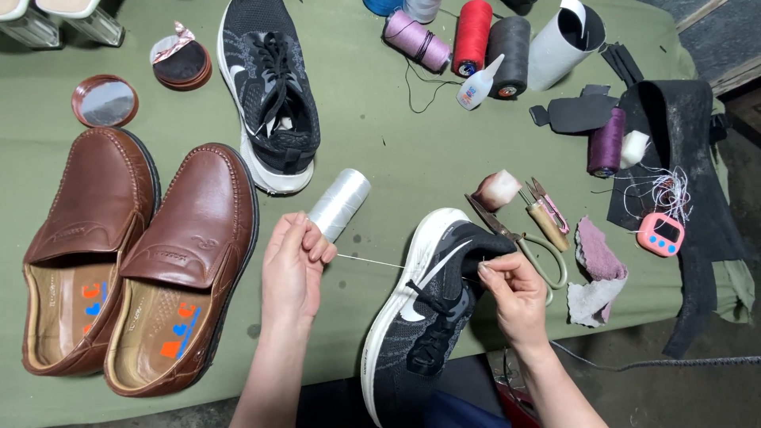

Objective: Hand-sewing the upper part of a black sneaker to its sole using a needle and thread at a repair bench.

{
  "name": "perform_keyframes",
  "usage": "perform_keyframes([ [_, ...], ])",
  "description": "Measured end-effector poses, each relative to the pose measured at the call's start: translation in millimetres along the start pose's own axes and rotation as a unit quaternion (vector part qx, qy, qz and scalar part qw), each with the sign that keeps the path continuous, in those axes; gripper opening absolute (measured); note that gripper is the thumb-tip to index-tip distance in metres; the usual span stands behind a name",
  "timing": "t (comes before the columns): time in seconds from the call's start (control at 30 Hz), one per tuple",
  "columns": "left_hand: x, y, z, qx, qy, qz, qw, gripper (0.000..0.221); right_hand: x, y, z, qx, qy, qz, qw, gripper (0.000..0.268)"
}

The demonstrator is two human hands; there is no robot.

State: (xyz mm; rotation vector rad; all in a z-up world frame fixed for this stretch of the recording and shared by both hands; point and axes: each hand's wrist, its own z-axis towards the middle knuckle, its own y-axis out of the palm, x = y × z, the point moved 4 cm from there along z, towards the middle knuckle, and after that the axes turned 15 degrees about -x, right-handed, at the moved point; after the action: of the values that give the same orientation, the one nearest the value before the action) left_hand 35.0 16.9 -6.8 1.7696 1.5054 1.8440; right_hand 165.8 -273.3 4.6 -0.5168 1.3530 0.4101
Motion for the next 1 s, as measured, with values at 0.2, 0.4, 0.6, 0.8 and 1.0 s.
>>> perform_keyframes([
  [0.2,4.2,4.7,0.6,0.007,0.007,0.004,1.0,0.016,-0.6,-4.5,-2.9,0.007,0.0,-0.009,1.0,0.007],
  [0.4,4.5,1.1,0.7,0.007,0.017,-0.003,1.0,0.015,13.8,-10.2,-0.9,0.03,-0.002,0.003,1.0,0.005],
  [0.6,9.2,6.7,-2.9,0.022,0.021,0.032,0.999,0.015,2.5,-3.0,4.3,0.035,-0.008,0.023,0.999,0.006],
  [0.8,16.7,20.0,1.0,0.027,0.059,0.091,0.994,0.017,-8.0,13.3,6.2,0.016,0.007,0.007,1.0,0.007],
  [1.0,13.1,20.9,1.8,0.016,0.07,0.153,0.986,0.017,0.7,8.0,11.9,0.031,-0.009,0.044,0.998,0.005],
])
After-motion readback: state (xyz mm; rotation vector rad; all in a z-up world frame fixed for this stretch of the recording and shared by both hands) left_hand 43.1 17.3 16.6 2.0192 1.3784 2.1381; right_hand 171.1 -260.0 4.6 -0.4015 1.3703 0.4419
